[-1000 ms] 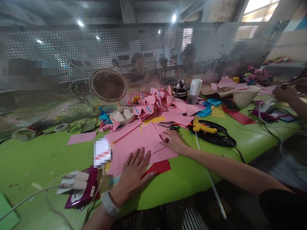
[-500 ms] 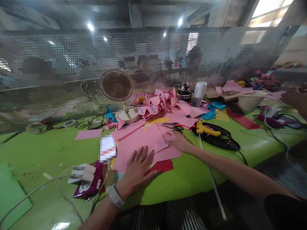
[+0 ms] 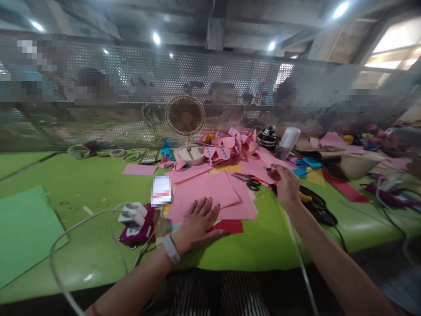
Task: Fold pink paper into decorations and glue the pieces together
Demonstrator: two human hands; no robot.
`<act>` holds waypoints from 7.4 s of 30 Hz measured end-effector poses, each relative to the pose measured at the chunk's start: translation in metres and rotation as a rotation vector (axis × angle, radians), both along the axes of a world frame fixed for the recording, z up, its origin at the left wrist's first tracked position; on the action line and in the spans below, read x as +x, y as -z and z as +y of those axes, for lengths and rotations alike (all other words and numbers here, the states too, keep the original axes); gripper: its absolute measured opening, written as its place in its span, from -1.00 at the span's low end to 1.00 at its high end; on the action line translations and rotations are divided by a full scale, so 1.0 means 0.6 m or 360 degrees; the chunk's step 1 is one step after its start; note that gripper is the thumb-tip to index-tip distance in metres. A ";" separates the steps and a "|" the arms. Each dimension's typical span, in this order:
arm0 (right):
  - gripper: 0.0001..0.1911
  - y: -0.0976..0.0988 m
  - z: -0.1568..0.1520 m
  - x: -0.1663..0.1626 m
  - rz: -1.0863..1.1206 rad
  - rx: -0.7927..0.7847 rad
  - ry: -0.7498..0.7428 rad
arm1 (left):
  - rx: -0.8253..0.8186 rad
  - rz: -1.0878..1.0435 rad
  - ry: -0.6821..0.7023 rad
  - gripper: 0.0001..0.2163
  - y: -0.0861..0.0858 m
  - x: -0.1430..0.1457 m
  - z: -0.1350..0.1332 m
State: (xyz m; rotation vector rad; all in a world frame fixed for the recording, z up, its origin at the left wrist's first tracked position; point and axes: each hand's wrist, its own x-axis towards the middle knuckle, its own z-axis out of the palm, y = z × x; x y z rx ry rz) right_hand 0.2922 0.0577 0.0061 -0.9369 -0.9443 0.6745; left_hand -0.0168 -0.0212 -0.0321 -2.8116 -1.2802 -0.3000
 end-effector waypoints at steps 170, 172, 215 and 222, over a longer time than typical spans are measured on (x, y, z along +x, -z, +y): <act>-0.74 0.031 0.090 0.015 -0.3141 -0.0527 0.0016 | -0.0234 0.0074 -0.0139 -0.37 -0.009 0.050 0.044; -0.73 0.036 0.094 0.019 -0.3200 -0.0490 0.0025 | -0.0256 0.0080 -0.0108 -0.38 -0.011 0.039 0.044; -0.46 0.066 0.052 0.052 -0.2549 0.0149 -0.0486 | 0.0137 -0.0076 -0.0229 -0.50 -0.005 0.031 0.064; -0.47 0.054 0.042 0.026 -0.2720 -0.0007 -0.0421 | 0.0112 -0.0042 -0.0189 -0.50 -0.008 0.033 0.054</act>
